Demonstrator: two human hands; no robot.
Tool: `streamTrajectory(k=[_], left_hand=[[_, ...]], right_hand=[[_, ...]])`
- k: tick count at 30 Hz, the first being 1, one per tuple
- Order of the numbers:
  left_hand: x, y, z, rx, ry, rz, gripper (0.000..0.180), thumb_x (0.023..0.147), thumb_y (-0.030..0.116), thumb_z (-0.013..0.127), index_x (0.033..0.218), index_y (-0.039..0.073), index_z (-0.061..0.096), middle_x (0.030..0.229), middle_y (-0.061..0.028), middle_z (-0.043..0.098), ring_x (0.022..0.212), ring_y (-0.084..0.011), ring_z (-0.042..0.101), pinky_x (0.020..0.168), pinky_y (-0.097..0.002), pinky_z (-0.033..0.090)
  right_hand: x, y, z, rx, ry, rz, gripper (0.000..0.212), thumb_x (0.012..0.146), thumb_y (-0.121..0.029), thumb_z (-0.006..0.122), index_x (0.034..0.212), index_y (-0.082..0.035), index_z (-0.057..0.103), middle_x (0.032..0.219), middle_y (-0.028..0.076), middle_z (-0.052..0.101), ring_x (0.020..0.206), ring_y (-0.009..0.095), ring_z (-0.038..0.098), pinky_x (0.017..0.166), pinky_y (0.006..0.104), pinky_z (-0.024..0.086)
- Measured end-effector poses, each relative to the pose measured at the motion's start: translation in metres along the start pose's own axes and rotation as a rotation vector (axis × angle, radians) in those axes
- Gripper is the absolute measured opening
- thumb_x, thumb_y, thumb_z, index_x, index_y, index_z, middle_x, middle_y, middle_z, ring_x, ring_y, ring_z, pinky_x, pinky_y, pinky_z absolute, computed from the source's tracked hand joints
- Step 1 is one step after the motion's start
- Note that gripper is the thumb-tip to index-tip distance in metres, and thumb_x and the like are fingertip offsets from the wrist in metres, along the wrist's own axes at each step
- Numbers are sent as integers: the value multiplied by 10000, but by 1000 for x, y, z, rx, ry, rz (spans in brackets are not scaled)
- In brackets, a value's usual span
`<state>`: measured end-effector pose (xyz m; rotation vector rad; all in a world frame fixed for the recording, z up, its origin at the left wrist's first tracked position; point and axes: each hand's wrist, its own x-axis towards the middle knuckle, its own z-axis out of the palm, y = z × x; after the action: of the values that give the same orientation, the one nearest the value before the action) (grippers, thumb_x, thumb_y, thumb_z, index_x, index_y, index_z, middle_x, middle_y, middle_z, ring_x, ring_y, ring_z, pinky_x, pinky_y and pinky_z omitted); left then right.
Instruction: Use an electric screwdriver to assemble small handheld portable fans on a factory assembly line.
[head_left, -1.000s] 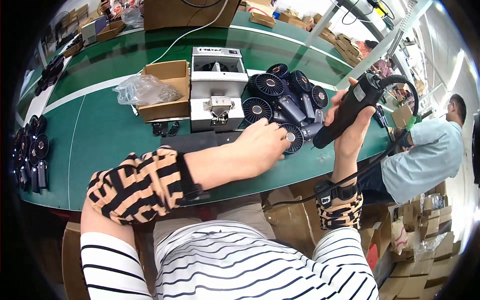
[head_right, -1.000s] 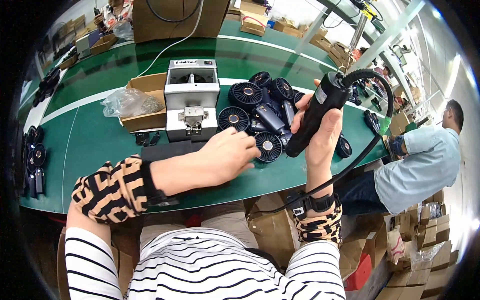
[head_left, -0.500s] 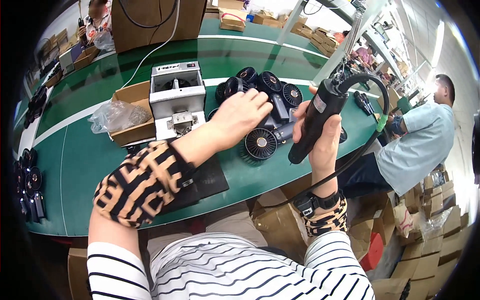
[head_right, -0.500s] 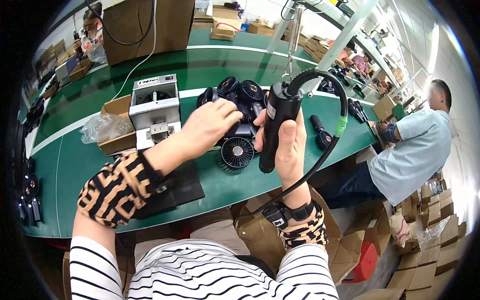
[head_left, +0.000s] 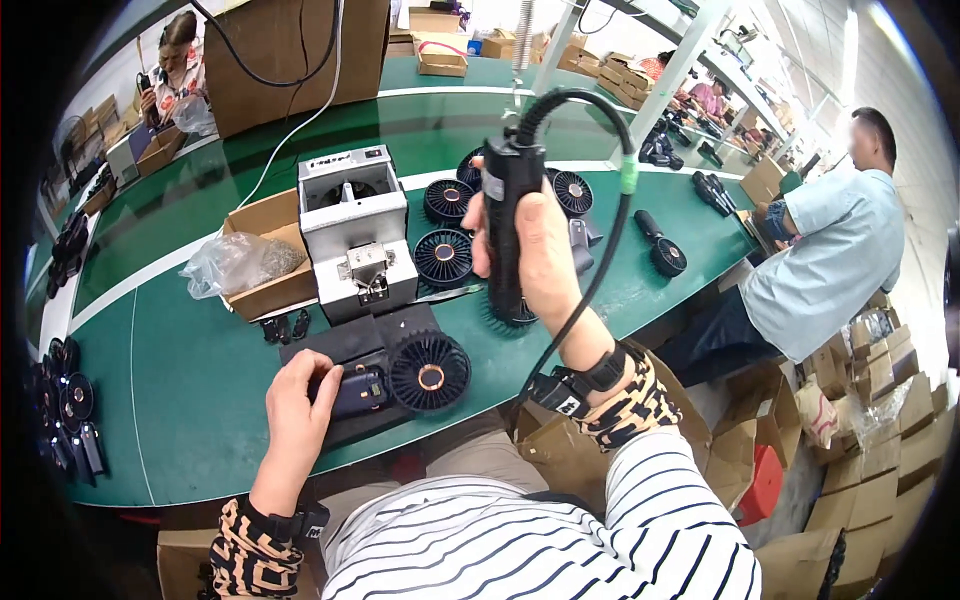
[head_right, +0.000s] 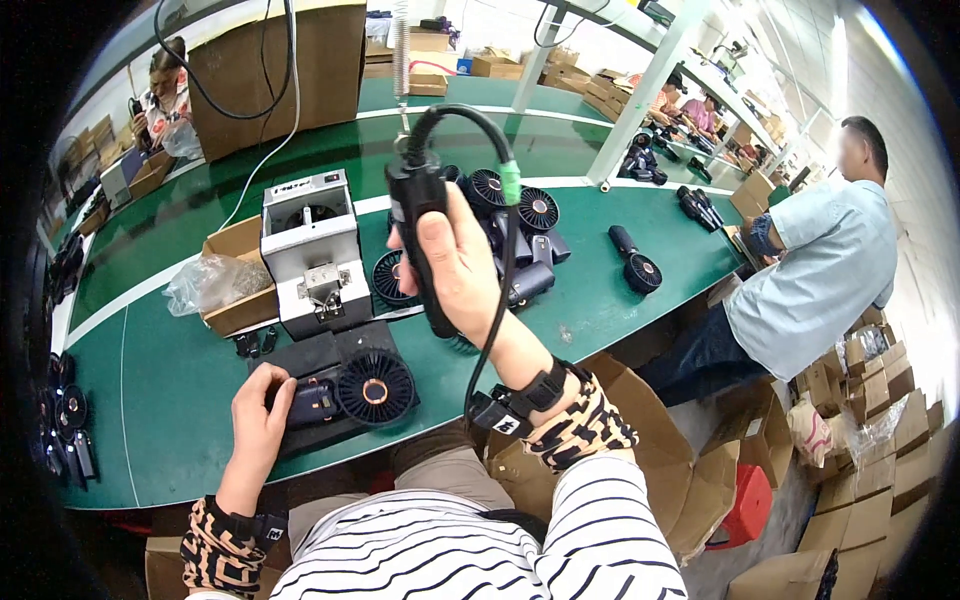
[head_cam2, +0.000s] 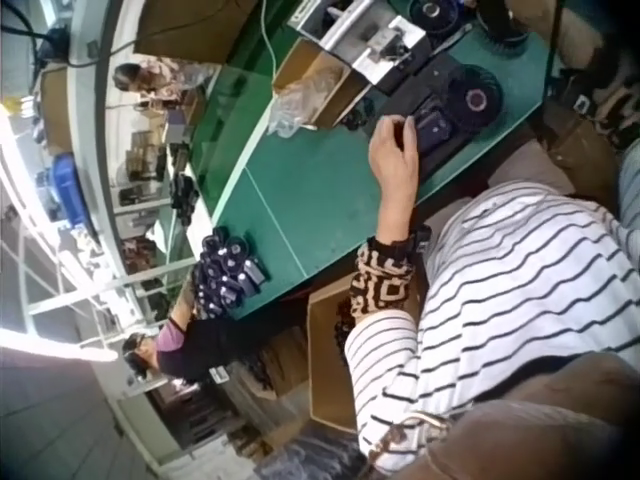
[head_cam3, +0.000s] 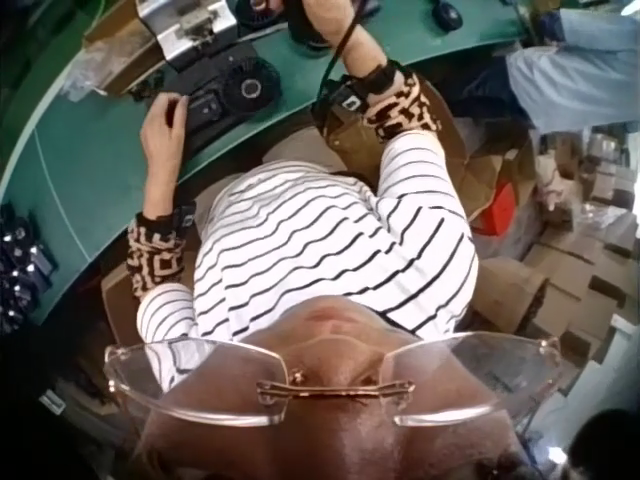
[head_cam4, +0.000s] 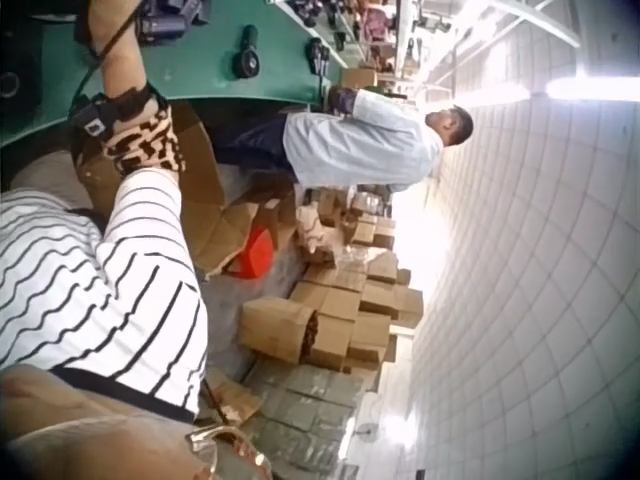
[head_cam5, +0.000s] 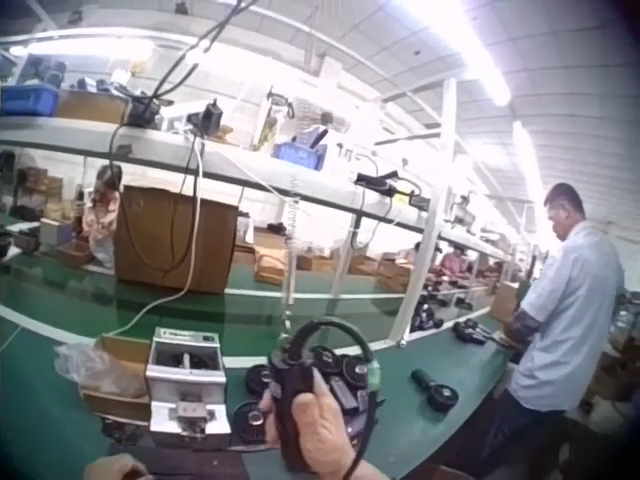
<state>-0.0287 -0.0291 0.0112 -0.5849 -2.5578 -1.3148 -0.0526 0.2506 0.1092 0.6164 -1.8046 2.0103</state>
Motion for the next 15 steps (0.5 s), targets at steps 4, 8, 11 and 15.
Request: streamTrajectory(k=[4,8,11,15], left_hand=[[-8,8,3,205,-25,235,330,756,187,735,1025,43,609,1017,-127,585,920,-329,547,813,-412,428],[-16,6,4,239,-44,251,459,706,204,775,1107,58,606,1087,-129,553,964,-325,525,849,-411,417],[-14,6,7,233,-34,238,500,725,186,758,1185,64,604,1088,-114,548,992,-309,512,873,-402,402],[-14,1,7,171,-109,220,512,769,164,732,1248,72,576,1135,-120,533,1048,-310,498,939,-400,373]], right_hand=[[10,17,30,81,-53,60,459,972,-485,492,1174,-77,439,843,37,565,547,81,550,489,203,435],[11,28,51,99,-66,55,476,973,-481,495,1183,-57,445,851,41,584,555,81,554,494,209,443],[16,24,42,-43,-23,8,806,884,-691,452,1350,-36,400,882,82,582,531,115,546,457,224,441],[32,7,54,-35,24,-69,889,859,-751,386,1382,-32,375,903,72,574,557,105,542,481,225,433]])
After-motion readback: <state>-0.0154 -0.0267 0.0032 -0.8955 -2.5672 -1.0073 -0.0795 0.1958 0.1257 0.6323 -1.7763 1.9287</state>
